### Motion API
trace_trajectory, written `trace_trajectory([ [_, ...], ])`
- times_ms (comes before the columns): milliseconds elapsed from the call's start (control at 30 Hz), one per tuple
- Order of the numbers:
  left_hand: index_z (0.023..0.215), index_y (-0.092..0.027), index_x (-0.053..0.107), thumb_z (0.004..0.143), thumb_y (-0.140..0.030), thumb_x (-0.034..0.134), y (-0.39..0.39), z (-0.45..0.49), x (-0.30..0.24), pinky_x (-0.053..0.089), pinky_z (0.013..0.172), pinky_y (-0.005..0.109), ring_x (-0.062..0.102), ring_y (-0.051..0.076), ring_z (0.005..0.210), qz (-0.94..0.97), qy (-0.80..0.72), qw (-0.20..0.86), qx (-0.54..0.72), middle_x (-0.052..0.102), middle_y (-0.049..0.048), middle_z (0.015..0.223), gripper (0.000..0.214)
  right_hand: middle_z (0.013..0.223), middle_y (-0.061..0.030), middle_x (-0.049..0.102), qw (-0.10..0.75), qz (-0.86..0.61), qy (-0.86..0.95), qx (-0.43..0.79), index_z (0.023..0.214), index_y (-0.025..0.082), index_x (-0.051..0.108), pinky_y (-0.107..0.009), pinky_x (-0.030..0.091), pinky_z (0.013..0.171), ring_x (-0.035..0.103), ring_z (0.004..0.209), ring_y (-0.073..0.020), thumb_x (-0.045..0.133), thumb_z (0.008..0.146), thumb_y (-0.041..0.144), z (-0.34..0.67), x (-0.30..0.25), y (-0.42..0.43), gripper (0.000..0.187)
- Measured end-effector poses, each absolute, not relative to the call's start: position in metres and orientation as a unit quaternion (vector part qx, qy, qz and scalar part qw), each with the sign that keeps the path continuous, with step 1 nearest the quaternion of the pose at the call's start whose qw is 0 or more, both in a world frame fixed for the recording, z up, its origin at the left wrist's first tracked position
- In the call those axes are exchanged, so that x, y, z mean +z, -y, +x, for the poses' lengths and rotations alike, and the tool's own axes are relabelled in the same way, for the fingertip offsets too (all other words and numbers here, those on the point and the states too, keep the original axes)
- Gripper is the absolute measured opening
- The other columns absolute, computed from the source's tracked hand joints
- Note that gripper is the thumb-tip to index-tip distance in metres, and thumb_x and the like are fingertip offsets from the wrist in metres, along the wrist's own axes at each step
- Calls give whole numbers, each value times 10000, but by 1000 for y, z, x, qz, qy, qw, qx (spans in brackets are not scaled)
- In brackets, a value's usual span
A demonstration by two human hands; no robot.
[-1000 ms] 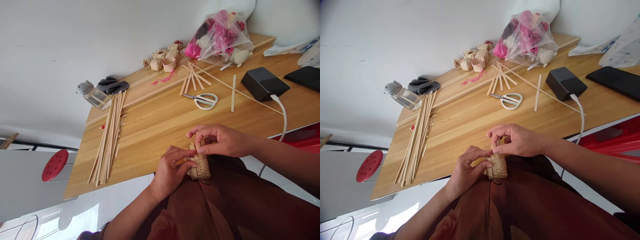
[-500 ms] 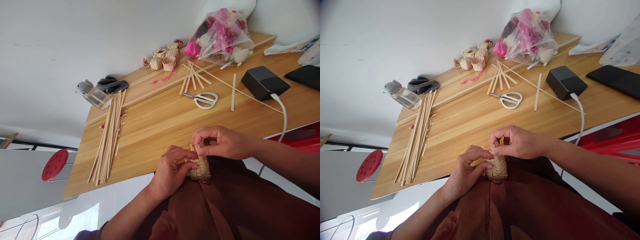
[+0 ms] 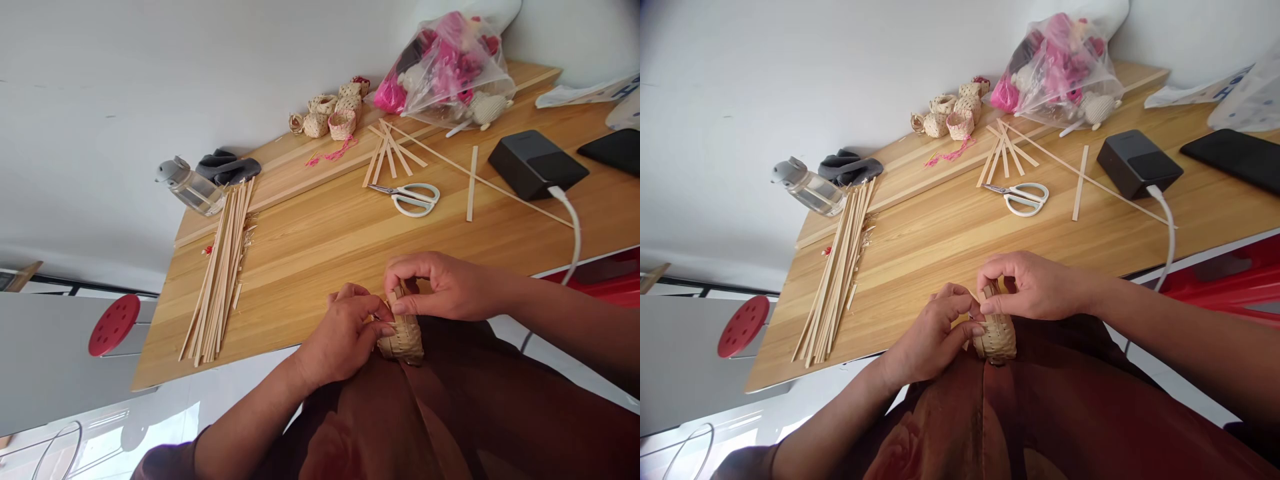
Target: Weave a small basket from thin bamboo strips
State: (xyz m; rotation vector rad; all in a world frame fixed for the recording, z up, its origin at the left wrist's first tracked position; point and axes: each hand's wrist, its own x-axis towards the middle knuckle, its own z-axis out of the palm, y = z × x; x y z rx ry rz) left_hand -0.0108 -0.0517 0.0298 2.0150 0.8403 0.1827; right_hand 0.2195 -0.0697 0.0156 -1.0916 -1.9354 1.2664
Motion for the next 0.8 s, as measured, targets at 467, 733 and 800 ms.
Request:
trace_trajectory([
  [467, 775, -184, 676, 840, -250, 755, 60, -2, 8, 446, 889, 310, 629, 196, 918, 706, -396, 556, 189, 706, 21, 848, 122, 781, 21, 652, 214, -369, 709, 561, 963, 180, 709, -261, 419, 633, 524, 650, -114, 677, 907, 354, 236, 19, 55, 186],
  [733, 754, -185, 647, 826, -222, 732, 62, -2, 2, 439, 866, 311, 602, 187, 878, 705, -400, 543, 220, 671, 16, 820, 118, 763, 14, 681, 208, -460, 705, 499, 925, 193, 716, -272, 444, 629, 576, 651, -136, 689, 870, 319, 225, 24, 60, 140],
  [800, 744, -183, 643, 822, -220, 733, 62, -3, 3, 436, 862, 311, 601, 187, 877, 702, -405, 542, 222, 670, 14, 811, 125, 944, -28, 723, 263, -469, 734, 415, 1062, 211, 715, -308, 487, 729, 645, 831, -189, 686, 863, 271, 220, 23, 68, 210],
])
